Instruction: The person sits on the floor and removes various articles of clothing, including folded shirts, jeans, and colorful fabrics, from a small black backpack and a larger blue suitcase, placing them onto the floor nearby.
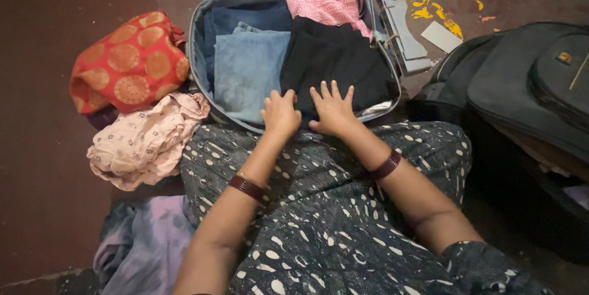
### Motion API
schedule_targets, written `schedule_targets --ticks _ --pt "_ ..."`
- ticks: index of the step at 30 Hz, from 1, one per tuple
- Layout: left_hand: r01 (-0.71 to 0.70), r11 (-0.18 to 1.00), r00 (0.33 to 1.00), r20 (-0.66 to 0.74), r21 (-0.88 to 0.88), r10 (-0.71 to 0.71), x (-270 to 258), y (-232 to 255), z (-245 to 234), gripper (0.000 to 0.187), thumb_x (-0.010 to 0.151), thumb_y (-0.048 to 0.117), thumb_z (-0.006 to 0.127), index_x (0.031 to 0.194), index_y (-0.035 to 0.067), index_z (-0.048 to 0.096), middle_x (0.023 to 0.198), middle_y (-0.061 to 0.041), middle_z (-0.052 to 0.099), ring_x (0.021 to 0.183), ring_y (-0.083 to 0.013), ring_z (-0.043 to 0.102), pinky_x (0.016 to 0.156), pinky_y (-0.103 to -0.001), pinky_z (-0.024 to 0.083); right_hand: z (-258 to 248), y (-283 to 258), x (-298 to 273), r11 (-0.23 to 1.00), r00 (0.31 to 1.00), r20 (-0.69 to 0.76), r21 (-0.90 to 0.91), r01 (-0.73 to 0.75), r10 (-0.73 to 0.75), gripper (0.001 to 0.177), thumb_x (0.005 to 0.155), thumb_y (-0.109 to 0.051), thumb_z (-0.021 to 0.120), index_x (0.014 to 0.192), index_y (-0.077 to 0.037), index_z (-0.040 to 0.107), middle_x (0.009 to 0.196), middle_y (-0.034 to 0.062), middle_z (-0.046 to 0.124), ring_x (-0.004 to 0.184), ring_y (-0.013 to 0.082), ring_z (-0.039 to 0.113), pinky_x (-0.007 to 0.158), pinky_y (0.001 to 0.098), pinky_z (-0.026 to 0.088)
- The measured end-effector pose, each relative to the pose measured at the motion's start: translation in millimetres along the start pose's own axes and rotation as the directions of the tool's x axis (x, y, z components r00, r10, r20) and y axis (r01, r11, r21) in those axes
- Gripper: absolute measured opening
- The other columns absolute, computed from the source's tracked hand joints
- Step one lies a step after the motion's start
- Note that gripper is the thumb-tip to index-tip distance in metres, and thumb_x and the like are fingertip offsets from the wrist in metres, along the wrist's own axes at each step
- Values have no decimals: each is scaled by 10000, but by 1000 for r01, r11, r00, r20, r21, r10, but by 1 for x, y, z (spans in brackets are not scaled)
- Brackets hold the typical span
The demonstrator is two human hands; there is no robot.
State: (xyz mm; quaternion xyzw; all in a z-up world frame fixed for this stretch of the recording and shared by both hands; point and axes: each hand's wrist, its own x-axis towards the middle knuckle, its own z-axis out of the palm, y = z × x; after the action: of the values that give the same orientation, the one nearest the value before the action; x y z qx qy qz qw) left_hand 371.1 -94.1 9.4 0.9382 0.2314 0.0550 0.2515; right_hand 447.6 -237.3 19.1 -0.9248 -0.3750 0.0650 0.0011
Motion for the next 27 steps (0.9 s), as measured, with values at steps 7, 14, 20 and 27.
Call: schedule_targets --ticks 7,14,20,27 --pt "-329 662 944 -229 -674 237 15 9 1 424 924 302 732 1263 155 526 1216 -163 541 1042 -329 615 898 -458 538 -10 12 2 833 896 -350 552 -38 273 556 867 -225 765 1400 -167 617 1304 131 702 1259 288 620 1141 635 312" --pt "570 -238 820 562 -786 107 4 13 -13 886 951 710 317 1519 32 278 1313 -235 558 965 -263 608 778 -389 552 -67 30 -46 703 802 -587 616 355 110 651 730 -13 708 1373 -67 624 1264 186 688 1190 332 655 1052 407 493" --pt "465 -474 876 313 -748 365 -36 27 -15 832 952 643 391 1533 57 283 1363 -218 538 1041 -256 571 841 -394 512 -100 4 -111 759 847 -297 381 529 -441 759 611 7 730 1344 -173 657 1494 98 583 1484 327 357 1190 512 26" --pt "434 -498 873 214 -751 438 -38 44 -22 787 954 565 477 1549 87 289 1421 -198 515 1130 -248 528 913 -400 466 -39 -30 -126 21 755 -370 903 428 541 783 1021 -325 582 1615 -46 155 1677 221 181 1547 384 189 1263 491 143"
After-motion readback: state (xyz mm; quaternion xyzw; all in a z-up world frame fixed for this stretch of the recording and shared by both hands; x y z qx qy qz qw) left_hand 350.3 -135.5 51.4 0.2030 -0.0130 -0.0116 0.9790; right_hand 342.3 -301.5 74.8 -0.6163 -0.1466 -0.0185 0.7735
